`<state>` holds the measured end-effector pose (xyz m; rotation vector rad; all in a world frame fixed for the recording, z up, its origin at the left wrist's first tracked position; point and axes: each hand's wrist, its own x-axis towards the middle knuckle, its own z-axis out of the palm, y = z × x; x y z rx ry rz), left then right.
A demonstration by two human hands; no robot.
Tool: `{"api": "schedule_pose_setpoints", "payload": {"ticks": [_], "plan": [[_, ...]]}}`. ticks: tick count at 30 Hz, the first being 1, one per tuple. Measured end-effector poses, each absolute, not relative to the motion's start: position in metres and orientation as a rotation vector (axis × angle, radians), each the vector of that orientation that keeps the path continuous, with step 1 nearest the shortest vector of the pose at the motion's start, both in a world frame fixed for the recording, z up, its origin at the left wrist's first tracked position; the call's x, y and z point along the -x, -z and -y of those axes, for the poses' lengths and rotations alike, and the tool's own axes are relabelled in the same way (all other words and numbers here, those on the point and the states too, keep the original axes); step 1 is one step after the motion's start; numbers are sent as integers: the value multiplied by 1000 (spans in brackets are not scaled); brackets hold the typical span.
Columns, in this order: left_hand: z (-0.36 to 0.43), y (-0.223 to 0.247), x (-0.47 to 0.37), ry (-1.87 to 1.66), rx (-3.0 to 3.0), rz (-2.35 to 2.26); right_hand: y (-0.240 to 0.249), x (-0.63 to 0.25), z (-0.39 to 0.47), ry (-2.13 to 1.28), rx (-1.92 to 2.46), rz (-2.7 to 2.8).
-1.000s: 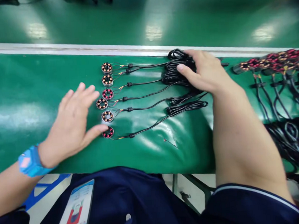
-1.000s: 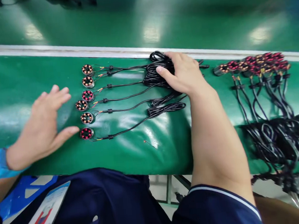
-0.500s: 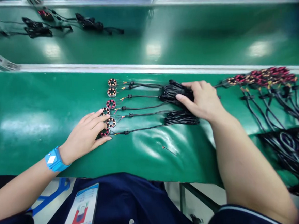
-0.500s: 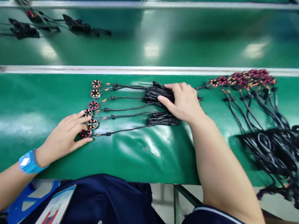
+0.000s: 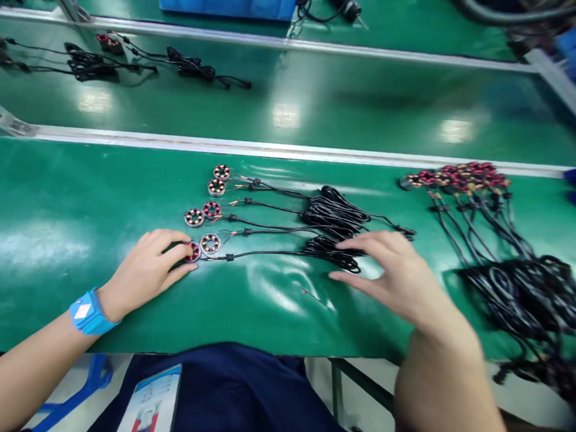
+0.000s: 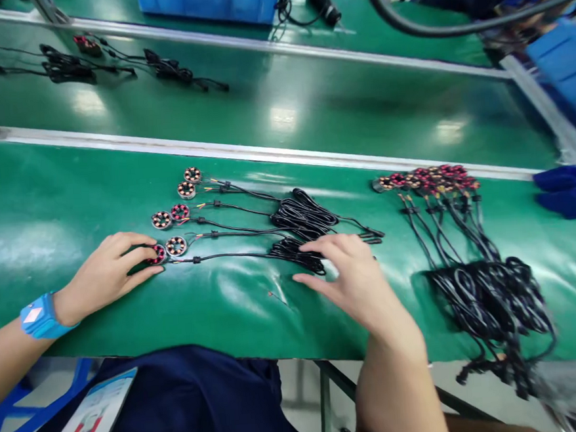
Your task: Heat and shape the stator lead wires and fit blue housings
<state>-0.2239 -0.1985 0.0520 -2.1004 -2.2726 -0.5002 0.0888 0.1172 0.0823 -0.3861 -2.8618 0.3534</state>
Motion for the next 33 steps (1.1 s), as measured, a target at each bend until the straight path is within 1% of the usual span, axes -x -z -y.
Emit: {"api": "schedule_pose_setpoints", "payload": {"ticks": [5, 8, 10, 13, 15, 17, 20, 22, 26, 30, 33], "plan": [[200, -51, 222, 540, 2090, 2250, -60, -85, -101, -147, 408, 2898], [200, -53, 220, 550, 2128, 2246, -58, -89, -96, -89, 405, 2887], [199, -55, 217, 558, 2139, 2251, -64, -95, -95, -189, 526, 2890], [197, -56, 212, 547, 2131, 2279, -76, -105, -97, -428, 825, 2934], [194, -55, 207, 528, 2117, 2291, -79, -108, -99, -475, 944, 2975], [190, -55, 203, 510, 2112, 2233, -75, -106, -100, -291, 933, 2960], [184, -56, 200, 424, 2151, 2066, -59, -97, -101, 190, 872, 2800], [183, -56, 202, 347, 2154, 2009, -49, -90, -104, 332, 865, 2687], [183, -58, 208, 292, 2080, 2064, -44, -79, -115, 155, 816, 2633], [172, -58, 204, 394, 1947, 2272, -47, -67, -134, -39, 846, 2791], [153, -53, 197, 336, 1928, 2349, -47, -62, -147, -173, 782, 2963]]}}
